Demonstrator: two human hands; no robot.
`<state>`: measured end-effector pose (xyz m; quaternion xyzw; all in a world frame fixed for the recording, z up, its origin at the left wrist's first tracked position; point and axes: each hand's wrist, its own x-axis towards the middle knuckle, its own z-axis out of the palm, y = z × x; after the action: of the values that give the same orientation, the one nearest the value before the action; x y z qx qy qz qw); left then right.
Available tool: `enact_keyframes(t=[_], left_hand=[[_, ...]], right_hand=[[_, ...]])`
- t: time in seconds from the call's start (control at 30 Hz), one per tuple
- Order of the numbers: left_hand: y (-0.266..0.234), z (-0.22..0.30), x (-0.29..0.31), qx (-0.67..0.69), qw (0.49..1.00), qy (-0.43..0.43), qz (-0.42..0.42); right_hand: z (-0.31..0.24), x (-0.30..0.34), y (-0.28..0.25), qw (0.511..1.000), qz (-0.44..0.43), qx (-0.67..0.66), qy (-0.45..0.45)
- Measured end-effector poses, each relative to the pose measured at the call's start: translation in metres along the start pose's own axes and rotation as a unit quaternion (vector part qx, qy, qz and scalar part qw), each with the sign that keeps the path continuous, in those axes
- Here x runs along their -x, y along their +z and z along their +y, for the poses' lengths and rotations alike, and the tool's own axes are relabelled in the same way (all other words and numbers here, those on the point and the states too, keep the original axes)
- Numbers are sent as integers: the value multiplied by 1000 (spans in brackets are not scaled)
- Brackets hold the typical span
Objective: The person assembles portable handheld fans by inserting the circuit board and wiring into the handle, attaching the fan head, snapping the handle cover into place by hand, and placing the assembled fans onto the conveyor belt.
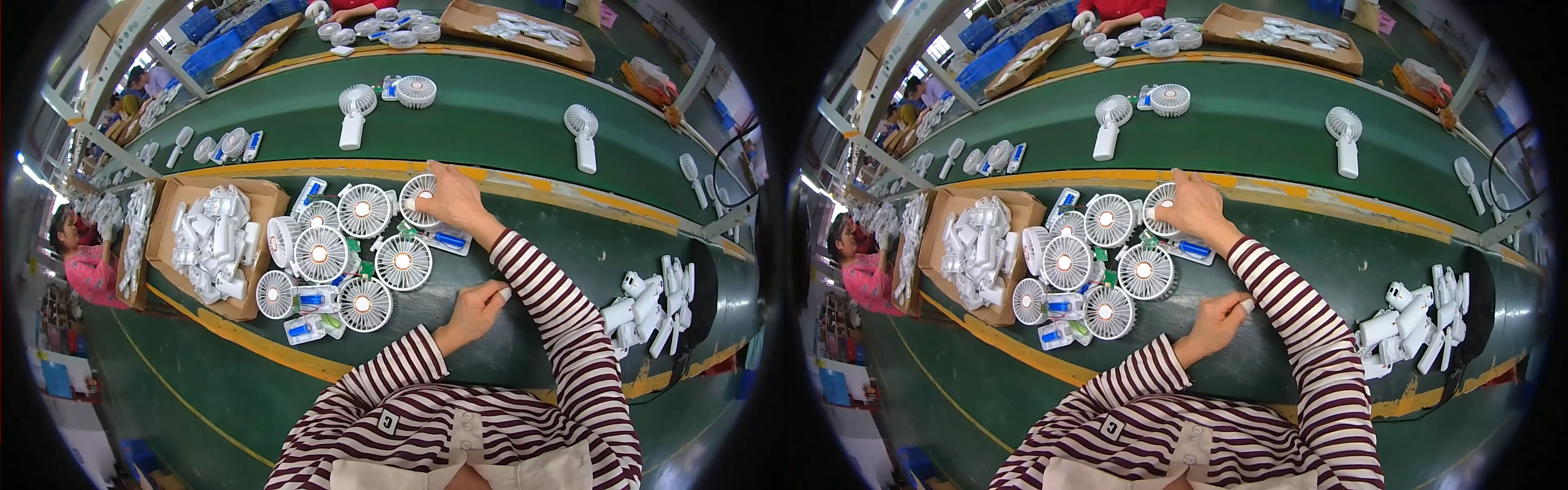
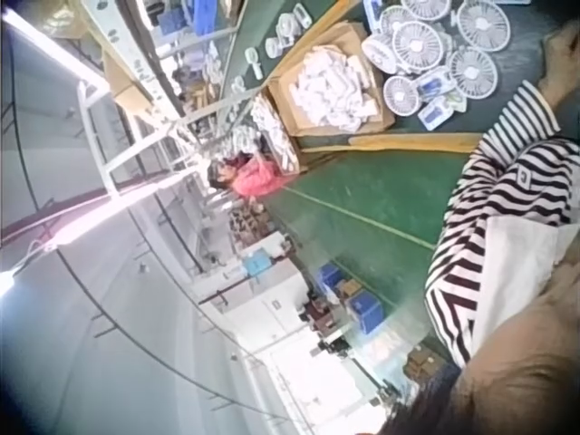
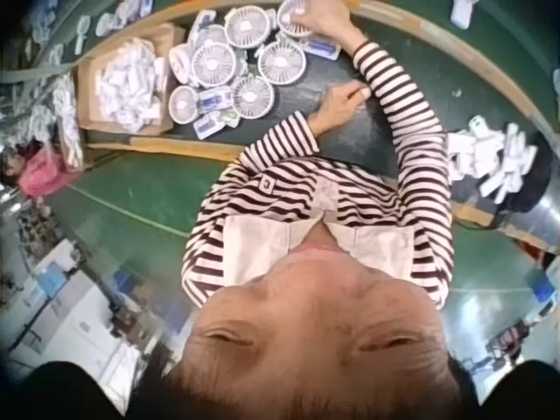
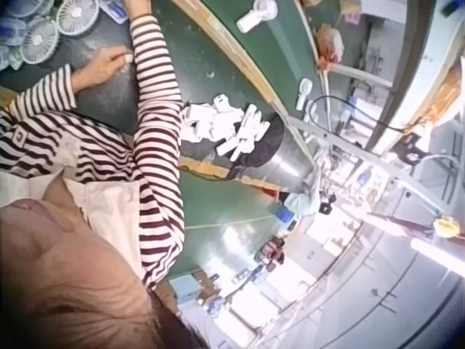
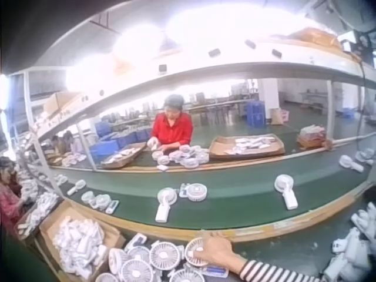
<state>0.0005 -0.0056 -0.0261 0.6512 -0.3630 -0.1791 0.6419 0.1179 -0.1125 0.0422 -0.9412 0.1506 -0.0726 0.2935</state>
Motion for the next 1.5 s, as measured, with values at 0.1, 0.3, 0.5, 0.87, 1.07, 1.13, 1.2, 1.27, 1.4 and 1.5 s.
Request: enact_keyframes(t=[0.1, 0.3, 0.5, 0.87, 1.07, 1.13, 1.2, 1.27, 1.4, 1.5], left_hand=[[-1, 3, -3, -5, 1000, -18, -10], [-6, -2, -9, 7, 1000, 5, -16], [-5, 6, -5, -38, 998, -27, -30], [-36, 121, -116, -189, 959, 100, -187], [-89, 35, -284, -558, 822, 29, -110], [-107, 2, -327, -598, 799, -4, -59], [-107, -14, -355, -603, 795, -56, -21], [-103, -23, -377, -608, 790, -77, -3], [-97, -40, -409, -568, 820, -62, -18], [-85, -47, -404, -549, 835, -8, -16]], right_hand=[[23, 8, 5, 988, 73, -138, 19], [66, 21, 9, 919, 218, -321, 73], [57, 35, 34, 944, 247, -218, -22], [51, 78, 26, 892, 201, -403, -44], [48, 83, 30, 951, 292, -100, -37], [47, 82, 31, 952, 289, -99, -36], [48, 82, 33, 954, 282, -101, -30], [49, 80, 33, 956, 273, -103, -27], [44, 81, 24, 959, 260, -108, -33], [44, 80, 27, 960, 260, -97, -25]])
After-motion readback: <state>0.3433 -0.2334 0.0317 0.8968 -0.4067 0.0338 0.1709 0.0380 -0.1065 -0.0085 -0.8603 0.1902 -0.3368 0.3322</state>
